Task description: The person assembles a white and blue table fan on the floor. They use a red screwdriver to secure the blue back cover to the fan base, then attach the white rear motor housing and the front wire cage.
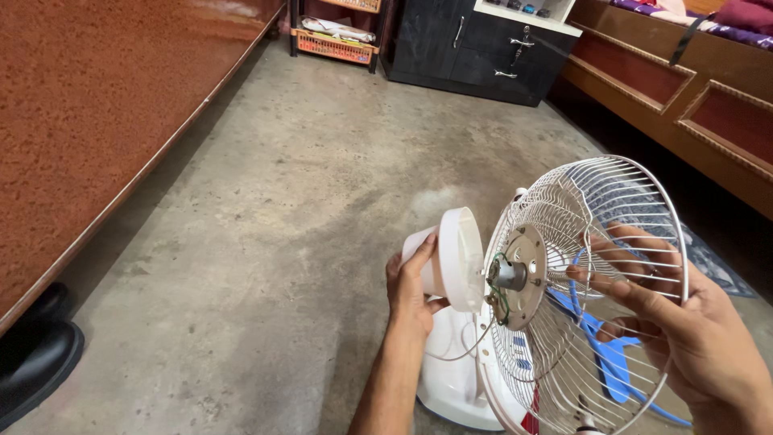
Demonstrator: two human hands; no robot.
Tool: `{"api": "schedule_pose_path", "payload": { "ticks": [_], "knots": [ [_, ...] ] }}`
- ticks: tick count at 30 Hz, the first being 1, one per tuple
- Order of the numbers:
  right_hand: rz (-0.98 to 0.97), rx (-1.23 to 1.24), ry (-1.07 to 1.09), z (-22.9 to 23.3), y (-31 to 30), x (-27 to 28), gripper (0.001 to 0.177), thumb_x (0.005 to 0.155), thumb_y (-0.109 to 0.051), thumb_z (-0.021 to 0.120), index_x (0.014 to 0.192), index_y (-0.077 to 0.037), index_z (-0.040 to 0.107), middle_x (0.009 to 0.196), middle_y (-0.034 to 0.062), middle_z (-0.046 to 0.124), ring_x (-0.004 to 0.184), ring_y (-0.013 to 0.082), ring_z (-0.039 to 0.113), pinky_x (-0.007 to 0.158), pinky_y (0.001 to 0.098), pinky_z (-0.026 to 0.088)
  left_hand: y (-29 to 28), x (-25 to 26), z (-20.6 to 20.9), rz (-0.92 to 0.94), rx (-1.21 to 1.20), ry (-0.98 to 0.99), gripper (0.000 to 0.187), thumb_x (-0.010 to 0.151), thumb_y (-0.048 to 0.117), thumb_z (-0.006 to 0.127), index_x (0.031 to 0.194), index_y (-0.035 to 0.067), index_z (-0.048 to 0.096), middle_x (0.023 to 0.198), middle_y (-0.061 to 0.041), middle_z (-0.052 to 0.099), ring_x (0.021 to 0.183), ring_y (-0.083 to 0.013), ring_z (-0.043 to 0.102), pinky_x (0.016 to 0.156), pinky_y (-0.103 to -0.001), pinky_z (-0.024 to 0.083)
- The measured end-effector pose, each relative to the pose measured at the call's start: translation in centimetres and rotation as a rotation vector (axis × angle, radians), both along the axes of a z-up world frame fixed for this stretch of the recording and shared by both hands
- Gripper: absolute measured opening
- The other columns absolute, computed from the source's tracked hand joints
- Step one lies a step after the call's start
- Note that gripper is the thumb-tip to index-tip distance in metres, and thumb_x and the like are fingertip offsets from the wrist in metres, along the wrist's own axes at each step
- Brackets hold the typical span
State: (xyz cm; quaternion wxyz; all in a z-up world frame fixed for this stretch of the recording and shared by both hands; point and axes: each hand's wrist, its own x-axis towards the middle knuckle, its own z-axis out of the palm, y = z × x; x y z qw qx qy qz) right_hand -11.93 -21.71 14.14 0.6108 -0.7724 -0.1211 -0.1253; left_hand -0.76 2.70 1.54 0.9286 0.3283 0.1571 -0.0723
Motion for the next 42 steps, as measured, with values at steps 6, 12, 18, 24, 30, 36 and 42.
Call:
{"api": "schedule_pose_path", "payload": {
  "ticks": [6,12,18,24,30,36,42],
  "knots": [
    [0.010,-0.012,-0.004,0.3,0.4,-0.1,0.067,0.098,-0.013,0.062,0.158,0.004,0.038,0.151,0.0263,0.058,0.123,0.0368,0.068,0.074,0.0408,0.065,0.2,0.2,-0.4,-0.165,0.177,-0.137,0.074,0.071,0.051,0.075,0.133,0.012,0.064,0.113,-0.017,0.073,0.097,-0.0336,0.074,0.071,-0.052,0.062],
    [-0.008,-0.002,-0.003,0.1,0.4,0.0,0.068,0.098,-0.014,0.063,0.159,0.003,0.037,0.153,0.0255,0.057,0.124,0.0365,0.069,0.076,0.0414,0.064,-1.1,0.2,-0.5,-0.235,0.324,-0.239,0.089,0.061,0.028,0.076,0.144,0.018,0.045,0.125,-0.015,0.066,0.104,-0.0315,0.072,0.077,-0.052,0.061],
    [-0.081,-0.041,0.067,0.1,0.0,0.4,0.070,0.096,-0.017,0.066,0.158,0.002,0.042,0.148,0.0260,0.061,0.119,0.0347,0.070,0.075,0.0437,0.063,-0.5,0.0,-0.4,0.315,0.915,-0.562,0.104,0.053,0.034,0.096,0.142,0.006,0.049,0.135,-0.019,0.062,0.124,-0.0328,0.061,0.100,-0.044,0.053],
    [-0.048,-0.039,0.082,0.3,0.2,0.4,0.069,0.098,-0.018,0.064,0.160,-0.001,0.038,0.150,0.0198,0.055,0.126,0.0326,0.068,0.075,0.0427,0.063,0.3,-0.5,0.0,0.515,0.917,-0.629,0.099,0.054,0.037,0.098,0.135,0.000,0.055,0.124,-0.019,0.069,0.115,-0.0345,0.067,0.098,-0.043,0.053],
    [-0.029,-0.011,0.056,0.2,0.3,0.0,0.066,0.098,-0.015,0.062,0.158,0.002,0.039,0.149,0.0234,0.054,0.125,0.0352,0.068,0.075,0.0424,0.064,0.9,-0.1,0.0,0.051,0.216,-0.129,0.073,0.067,0.047,0.083,0.125,0.005,0.066,0.107,-0.009,0.072,0.093,-0.0230,0.071,0.082,-0.040,0.053],
    [-0.019,-0.014,0.038,0.2,0.6,0.2,0.066,0.099,-0.012,0.062,0.158,0.003,0.038,0.150,0.0229,0.054,0.123,0.0346,0.069,0.075,0.0409,0.063,0.5,0.0,-0.1,-0.092,0.170,-0.048,0.063,0.070,0.053,0.079,0.113,0.007,0.075,0.098,-0.007,0.076,0.088,-0.0209,0.069,0.076,-0.039,0.050],
    [0.019,0.041,0.021,0.1,0.7,-0.2,0.066,0.099,-0.013,0.063,0.158,0.004,0.041,0.151,0.0211,0.060,0.125,0.0328,0.068,0.071,0.0366,0.061,0.3,-0.3,0.4,-0.141,0.297,-0.056,0.062,0.069,0.054,0.078,0.109,0.008,0.078,0.096,-0.008,0.076,0.087,-0.0207,0.070,0.073,-0.040,0.051]
  ]
}}
